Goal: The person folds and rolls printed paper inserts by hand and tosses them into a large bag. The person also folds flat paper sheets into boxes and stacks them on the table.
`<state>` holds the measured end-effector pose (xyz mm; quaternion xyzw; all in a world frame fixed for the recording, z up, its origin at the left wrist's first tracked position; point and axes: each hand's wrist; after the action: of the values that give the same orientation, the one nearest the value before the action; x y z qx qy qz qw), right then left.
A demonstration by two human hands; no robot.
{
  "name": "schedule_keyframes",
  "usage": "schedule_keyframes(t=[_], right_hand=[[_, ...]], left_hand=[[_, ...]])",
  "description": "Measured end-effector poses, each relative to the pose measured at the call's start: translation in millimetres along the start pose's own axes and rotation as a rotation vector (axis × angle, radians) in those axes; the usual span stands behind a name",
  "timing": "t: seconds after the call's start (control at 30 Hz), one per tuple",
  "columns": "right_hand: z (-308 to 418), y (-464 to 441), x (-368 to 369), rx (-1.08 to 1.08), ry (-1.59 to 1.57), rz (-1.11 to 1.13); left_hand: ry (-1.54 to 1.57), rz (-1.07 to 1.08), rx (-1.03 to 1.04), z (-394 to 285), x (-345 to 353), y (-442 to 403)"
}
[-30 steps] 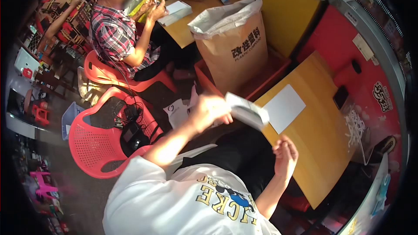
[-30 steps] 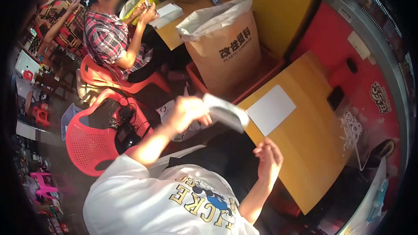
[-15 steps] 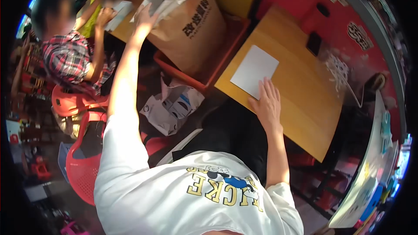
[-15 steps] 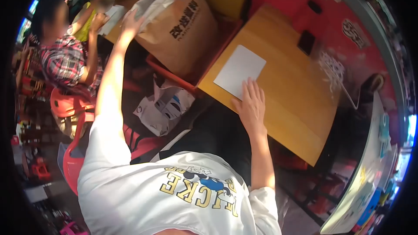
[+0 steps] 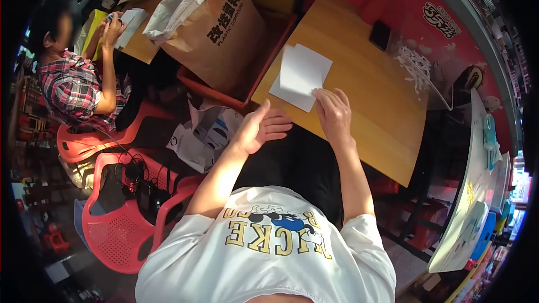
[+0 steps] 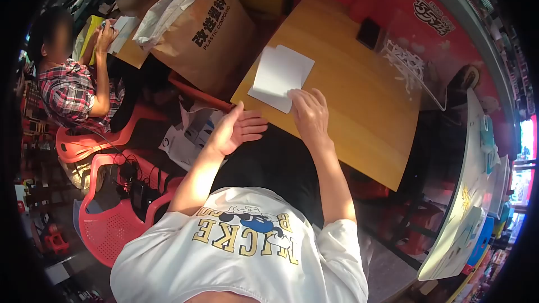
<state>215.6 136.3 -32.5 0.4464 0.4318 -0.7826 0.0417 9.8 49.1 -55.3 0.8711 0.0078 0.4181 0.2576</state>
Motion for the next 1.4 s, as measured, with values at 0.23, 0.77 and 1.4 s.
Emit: schedule_keyframes(t=[0.23, 0.77, 1.4], right_hand=[[47.0, 23.6, -76.9, -0.054, -0.403, 0.068], [56.3, 78.7, -60.4, 0.899, -1.547, -0.011], [116.9, 79.5, -74.6, 0.633, -1.051, -0.260]], left_hand=[[0.064, 0.014, 0.257, -14.7, 21.0, -9.8], [-1.534, 0.470, 1.020, 0.4, 81.5, 90.7], [-0.074, 0.122, 0.211, 30.2, 13.6, 140.4]])
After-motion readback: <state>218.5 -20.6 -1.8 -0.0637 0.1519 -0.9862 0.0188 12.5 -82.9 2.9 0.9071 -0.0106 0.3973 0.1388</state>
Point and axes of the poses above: each hand's wrist, its own y-axis away from the middle knuckle, its own x-axis out of the palm, z = x × y, and after that the axes turned 6 degrees about y, right-handed
